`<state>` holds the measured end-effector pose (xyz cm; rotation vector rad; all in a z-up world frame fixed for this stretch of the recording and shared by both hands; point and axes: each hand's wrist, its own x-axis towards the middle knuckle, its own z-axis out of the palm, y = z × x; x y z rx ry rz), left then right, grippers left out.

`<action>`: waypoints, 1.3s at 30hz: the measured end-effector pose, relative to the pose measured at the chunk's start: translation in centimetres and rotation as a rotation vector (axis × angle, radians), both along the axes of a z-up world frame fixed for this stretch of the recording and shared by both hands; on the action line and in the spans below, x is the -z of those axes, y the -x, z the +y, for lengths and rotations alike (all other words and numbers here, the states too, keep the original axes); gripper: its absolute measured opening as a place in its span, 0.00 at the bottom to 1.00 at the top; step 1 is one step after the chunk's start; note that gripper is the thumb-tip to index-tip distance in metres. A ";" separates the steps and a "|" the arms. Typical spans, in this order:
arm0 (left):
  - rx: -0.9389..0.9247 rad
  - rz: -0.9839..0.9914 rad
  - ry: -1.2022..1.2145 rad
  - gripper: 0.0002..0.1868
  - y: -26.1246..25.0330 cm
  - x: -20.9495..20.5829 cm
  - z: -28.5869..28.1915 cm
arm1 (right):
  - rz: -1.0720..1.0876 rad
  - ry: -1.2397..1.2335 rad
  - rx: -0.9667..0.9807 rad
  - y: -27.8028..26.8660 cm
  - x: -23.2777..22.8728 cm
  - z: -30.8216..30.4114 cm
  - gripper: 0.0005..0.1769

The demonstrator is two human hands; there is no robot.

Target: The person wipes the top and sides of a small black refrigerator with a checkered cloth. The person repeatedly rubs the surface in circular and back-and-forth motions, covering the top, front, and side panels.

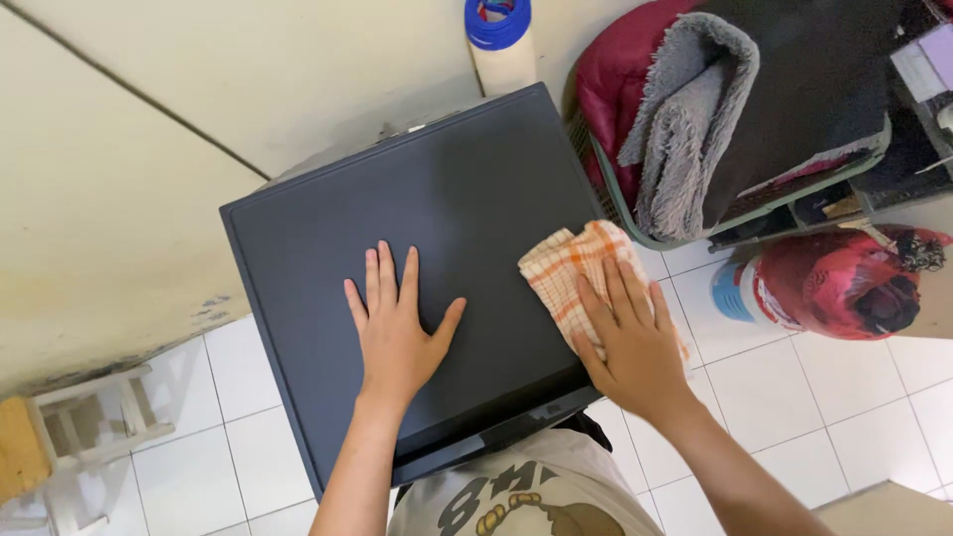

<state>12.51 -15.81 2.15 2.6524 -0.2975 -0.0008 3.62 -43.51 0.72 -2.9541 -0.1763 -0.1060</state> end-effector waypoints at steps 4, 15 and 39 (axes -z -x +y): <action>0.015 0.017 -0.113 0.47 0.0 0.6 -0.1 | -0.016 0.010 -0.044 -6.0 0.0 -0.3 0.37; 0.026 -0.128 -0.181 0.49 0.2 1.1 0.0 | -0.281 -0.107 -0.170 -23.3 3.6 0.5 0.31; 0.040 -0.067 -0.213 0.49 0.4 2.0 0.0 | 0.008 0.018 -0.131 -0.2 1.2 -1.3 0.38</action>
